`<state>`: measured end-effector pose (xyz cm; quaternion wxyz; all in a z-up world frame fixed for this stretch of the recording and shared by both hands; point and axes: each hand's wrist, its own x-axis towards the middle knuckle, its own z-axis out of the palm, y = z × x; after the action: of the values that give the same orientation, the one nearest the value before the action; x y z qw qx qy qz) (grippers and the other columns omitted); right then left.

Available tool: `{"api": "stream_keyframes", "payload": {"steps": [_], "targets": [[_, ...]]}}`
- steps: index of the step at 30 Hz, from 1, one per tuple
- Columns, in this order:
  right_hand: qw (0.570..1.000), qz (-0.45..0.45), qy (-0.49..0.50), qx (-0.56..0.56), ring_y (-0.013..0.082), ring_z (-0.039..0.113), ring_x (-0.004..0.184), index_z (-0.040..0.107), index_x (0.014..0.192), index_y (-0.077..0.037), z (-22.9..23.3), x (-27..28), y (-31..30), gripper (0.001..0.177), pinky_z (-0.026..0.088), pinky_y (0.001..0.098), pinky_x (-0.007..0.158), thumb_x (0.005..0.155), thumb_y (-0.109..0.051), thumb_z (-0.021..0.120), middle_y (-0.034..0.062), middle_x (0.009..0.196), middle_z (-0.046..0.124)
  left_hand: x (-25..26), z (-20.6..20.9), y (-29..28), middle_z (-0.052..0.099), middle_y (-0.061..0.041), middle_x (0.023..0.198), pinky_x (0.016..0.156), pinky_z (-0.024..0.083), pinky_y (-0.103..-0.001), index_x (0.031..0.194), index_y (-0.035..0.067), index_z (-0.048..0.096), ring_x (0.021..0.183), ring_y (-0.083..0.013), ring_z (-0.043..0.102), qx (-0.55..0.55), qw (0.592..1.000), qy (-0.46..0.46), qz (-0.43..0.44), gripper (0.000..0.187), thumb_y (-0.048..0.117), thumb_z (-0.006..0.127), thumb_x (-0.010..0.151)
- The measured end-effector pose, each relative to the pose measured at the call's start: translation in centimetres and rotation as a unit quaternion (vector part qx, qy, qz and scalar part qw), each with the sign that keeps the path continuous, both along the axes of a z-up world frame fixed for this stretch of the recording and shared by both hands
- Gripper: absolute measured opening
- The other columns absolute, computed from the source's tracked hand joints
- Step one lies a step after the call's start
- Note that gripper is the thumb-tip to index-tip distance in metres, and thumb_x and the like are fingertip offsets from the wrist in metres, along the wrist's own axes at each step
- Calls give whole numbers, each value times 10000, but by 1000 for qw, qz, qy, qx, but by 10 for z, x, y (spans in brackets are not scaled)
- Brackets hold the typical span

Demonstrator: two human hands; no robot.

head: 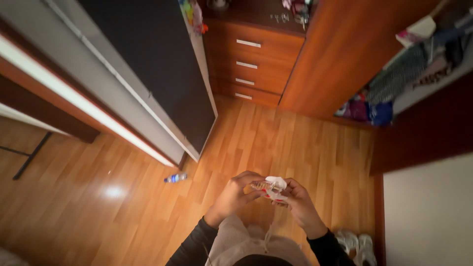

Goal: Organizing necklaces, earrings, and other accessories into a jewelry box and a drawer.

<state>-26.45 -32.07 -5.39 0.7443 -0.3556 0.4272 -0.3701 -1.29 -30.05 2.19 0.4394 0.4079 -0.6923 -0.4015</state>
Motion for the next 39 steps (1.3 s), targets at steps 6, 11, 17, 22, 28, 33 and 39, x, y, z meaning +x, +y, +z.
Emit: {"api": "stream_keyframes", "payload": {"steps": [6, 11, 17, 22, 28, 33, 39], "targets": [[999, 23, 6, -25, 146, 677, 730, 606, 996, -27, -36, 19, -141, 77, 568, 305, 658, 952, -73, 649, 77, 909, 733, 31, 1, -136, 718, -139, 1164, 914, 572, -360, 1247, 11, 647, 1069, -291, 720, 17, 999, -31, 6, 453, 28, 814, 826], [999, 5, 38, -19, 159, 693, 702, 630, 977, -25, -44, 54, -248, 82, 551, 293, 633, 923, -79, 662, 85, 880, 750, 65, 12, -255, 656, -152, 1276, 993, 538, -373, 1378, 24, 572, 1188, -301, 652, 19, 995, 27, -90, 605, 58, 806, 821], [997, -20, 75, -11, 137, 682, 711, 679, 994, -13, -33, 58, -351, 118, 548, 288, 632, 900, -82, 691, 87, 869, 749, 64, 17, -388, 677, -116, 1236, 973, 544, -366, 1360, 80, 628, 1144, -278, 671, 17, 982, -71, -174, 616, 214, 874, 811], [993, -27, 114, -5, 161, 708, 706, 680, 988, 3, -55, 39, -417, 135, 566, 302, 637, 884, -84, 682, 101, 858, 757, 47, -6, -455, 651, -113, 1271, 988, 533, -370, 1379, 87, 622, 1167, -289, 651, -10, 974, -95, -203, 609, 263, 848, 842], [992, -10, 118, 35, 143, 728, 848, 713, 1123, -1, -73, 22, -498, 250, 603, 291, 748, 926, -138, 647, 74, 992, 775, 36, -44, -533, 642, -117, 1275, 983, 534, -372, 1365, 76, 616, 1181, -285, 655, 45, 976, -88, -191, 600, 256, 849, 842], [994, -10, 107, -11, 152, 730, 856, 689, 1238, -39, -94, 26, -570, 331, 586, 294, 777, 959, -199, 614, 75, 1085, 780, 38, -105, -608, 655, -112, 1278, 973, 568, -360, 1354, 70, 620, 1165, -265, 679, 14, 986, -54, -156, 572, 200, 837, 841], [997, -22, 21, -77, 178, 730, 943, 590, 1338, -52, -162, 39, -645, 399, 553, 319, 853, 963, -187, 583, 66, 1214, 739, 50, -178, -699, 682, -107, 1254, 973, 564, -348, 1367, 67, 620, 1147, -256, 690, -75, 988, -36, -132, 539, 158, 820, 875]]}}
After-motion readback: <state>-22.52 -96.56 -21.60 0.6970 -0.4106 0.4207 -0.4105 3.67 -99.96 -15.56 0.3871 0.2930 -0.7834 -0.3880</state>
